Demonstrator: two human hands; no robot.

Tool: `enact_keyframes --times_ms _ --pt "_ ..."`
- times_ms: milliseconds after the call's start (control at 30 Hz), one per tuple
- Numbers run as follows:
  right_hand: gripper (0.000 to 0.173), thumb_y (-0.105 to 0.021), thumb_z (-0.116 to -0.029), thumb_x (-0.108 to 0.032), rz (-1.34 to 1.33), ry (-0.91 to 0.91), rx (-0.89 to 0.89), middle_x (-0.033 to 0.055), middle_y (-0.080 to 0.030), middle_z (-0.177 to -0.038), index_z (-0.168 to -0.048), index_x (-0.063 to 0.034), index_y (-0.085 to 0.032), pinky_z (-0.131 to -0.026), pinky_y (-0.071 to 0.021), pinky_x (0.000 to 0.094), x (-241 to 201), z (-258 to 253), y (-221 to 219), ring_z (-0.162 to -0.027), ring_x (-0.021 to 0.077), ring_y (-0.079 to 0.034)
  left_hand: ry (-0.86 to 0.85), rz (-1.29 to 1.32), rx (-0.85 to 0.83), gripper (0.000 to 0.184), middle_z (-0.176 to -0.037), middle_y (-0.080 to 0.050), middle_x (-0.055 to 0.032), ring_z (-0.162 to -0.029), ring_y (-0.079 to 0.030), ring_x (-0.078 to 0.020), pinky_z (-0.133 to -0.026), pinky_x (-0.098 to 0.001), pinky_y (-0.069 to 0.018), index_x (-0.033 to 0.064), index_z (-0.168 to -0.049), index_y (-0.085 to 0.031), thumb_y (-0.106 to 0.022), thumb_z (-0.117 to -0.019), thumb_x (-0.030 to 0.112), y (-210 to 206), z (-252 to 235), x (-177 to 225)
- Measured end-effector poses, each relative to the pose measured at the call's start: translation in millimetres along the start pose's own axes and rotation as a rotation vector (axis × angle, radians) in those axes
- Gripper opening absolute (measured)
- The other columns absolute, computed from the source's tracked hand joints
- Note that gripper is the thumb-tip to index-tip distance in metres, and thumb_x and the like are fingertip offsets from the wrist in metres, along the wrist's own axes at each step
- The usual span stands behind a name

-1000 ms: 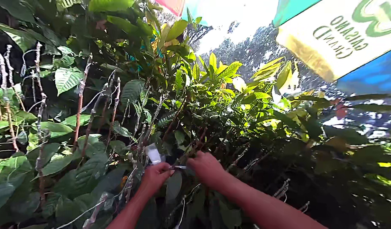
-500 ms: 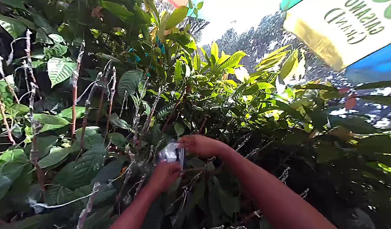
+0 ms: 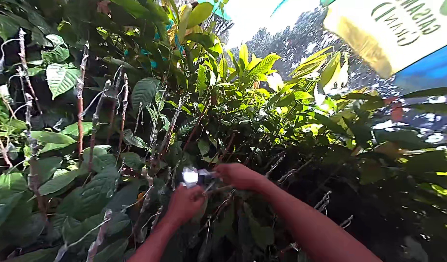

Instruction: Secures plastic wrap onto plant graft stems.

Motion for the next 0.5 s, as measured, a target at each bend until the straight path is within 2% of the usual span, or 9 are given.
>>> enact_keyframes --times_ms 33,100,167,233,267,333,367,433,500 --pt "0.035 -0.053 -0.1071 -0.023 0.064 -0.039 0.011 0.0181 -0.069 -0.126 -0.137 -0.0088 -0.063 -0.101 -0.0500 0.0607 17 0 -14 -0.116 0.0355 -0.067 0.023 0.018 0.097 0.019 -0.088 -0.075 -0.0088 -0.081 -0.071 -0.0244 -0.083 -0.0541 -0.0560 0.0083 -0.099 -0.077 -0.069 -0.0922 0.024 20 -4 -11" --pt "0.029 -0.061 -0.1028 -0.024 0.086 -0.074 0.061 0.0179 -0.073 -0.116 -0.125 -0.0070 -0.069 -0.101 -0.0485 0.0636 15 12 -35 -0.113 0.0383 -0.067 0.142 0.107 0.192 0.019 -0.089 -0.074 -0.0047 -0.078 -0.070 -0.0175 -0.079 -0.0456 -0.0584 0.0086 -0.101 -0.076 -0.071 -0.0919 0.024 45 -9 -33" --pt "0.027 -0.063 -0.1013 -0.020 0.089 -0.049 0.106 0.0200 -0.073 -0.105 -0.123 -0.0053 -0.069 -0.094 -0.0523 0.0620 -35 34 -39 -0.102 0.0396 -0.070 0.223 0.202 0.206 0.016 -0.085 -0.074 -0.0014 -0.073 -0.070 -0.0122 -0.073 -0.0376 -0.0606 0.0094 -0.100 -0.075 -0.076 -0.0901 0.022 43 -17 -38" --pt "0.031 -0.061 -0.1023 -0.016 0.065 0.096 0.076 0.0205 -0.073 -0.100 -0.132 -0.0067 -0.065 -0.087 -0.0549 0.0587 -102 47 -34 -0.092 0.0384 -0.071 0.218 0.168 0.103 0.018 -0.090 -0.074 -0.0064 -0.082 -0.071 -0.0184 -0.082 -0.0444 -0.0584 0.0063 -0.102 -0.075 -0.073 -0.0915 0.020 25 -19 -23" --pt "0.030 -0.060 -0.1028 -0.014 0.021 0.168 0.073 0.0189 -0.073 -0.101 -0.130 -0.0048 -0.066 -0.084 -0.0565 0.0543 -117 43 -20 -0.089 0.0342 -0.071 0.143 0.113 0.047 0.020 -0.093 -0.075 -0.0108 -0.089 -0.072 -0.0247 -0.088 -0.0508 -0.0560 0.0039 -0.102 -0.076 -0.071 -0.0919 0.020 13 -16 -10" --pt "0.034 -0.052 -0.1069 -0.015 -0.017 0.188 0.012 0.0165 -0.069 -0.124 -0.138 -0.0040 -0.060 -0.090 -0.0559 0.0446 -84 18 12 -0.102 0.0252 -0.070 -0.034 0.004 0.003 0.020 -0.092 -0.076 -0.0138 -0.091 -0.072 -0.0316 -0.093 -0.0592 -0.0523 0.0044 -0.099 -0.077 -0.071 -0.0925 0.022 -5 -6 9" --pt "0.036 -0.049 -0.1084 -0.017 0.028 0.107 -0.020 0.0148 -0.067 -0.132 -0.142 -0.0068 -0.057 -0.098 -0.0535 0.0480 -45 6 12 -0.113 0.0263 -0.068 -0.050 -0.019 0.005 0.021 -0.089 -0.076 -0.0126 -0.088 -0.072 -0.0309 -0.094 -0.0598 -0.0508 0.0059 -0.098 -0.078 -0.071 -0.0928 0.025 -5 -1 10" --pt "0.032 -0.053 -0.1064 -0.020 0.101 -0.034 0.071 0.0178 -0.070 -0.123 -0.133 -0.0070 -0.064 -0.100 -0.0499 0.0620 3 -4 -2 -0.115 0.0362 -0.068 -0.019 -0.029 0.113 0.022 -0.081 -0.073 -0.0090 -0.075 -0.069 -0.0259 -0.082 -0.0559 -0.0533 0.0075 -0.096 -0.077 -0.069 -0.0914 0.027 23 -6 0" --pt "0.027 -0.062 -0.1017 -0.021 0.000 -0.089 0.183 0.0148 -0.074 -0.112 -0.123 -0.0051 -0.069 -0.097 -0.0530 0.0564 6 2 -13 -0.106 0.0311 -0.071 0.041 0.009 0.184 0.023 -0.082 -0.072 -0.0085 -0.073 -0.068 -0.0236 -0.076 -0.0524 -0.0551 0.0072 -0.100 -0.076 -0.068 -0.0920 0.027 44 -10 -14"
Point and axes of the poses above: each hand's wrist, its own z-axis away from the middle knuckle, its own y-axis out of the back of the hand, x = y × z, the point moved 10 cm from there along -z, towards the middle knuckle
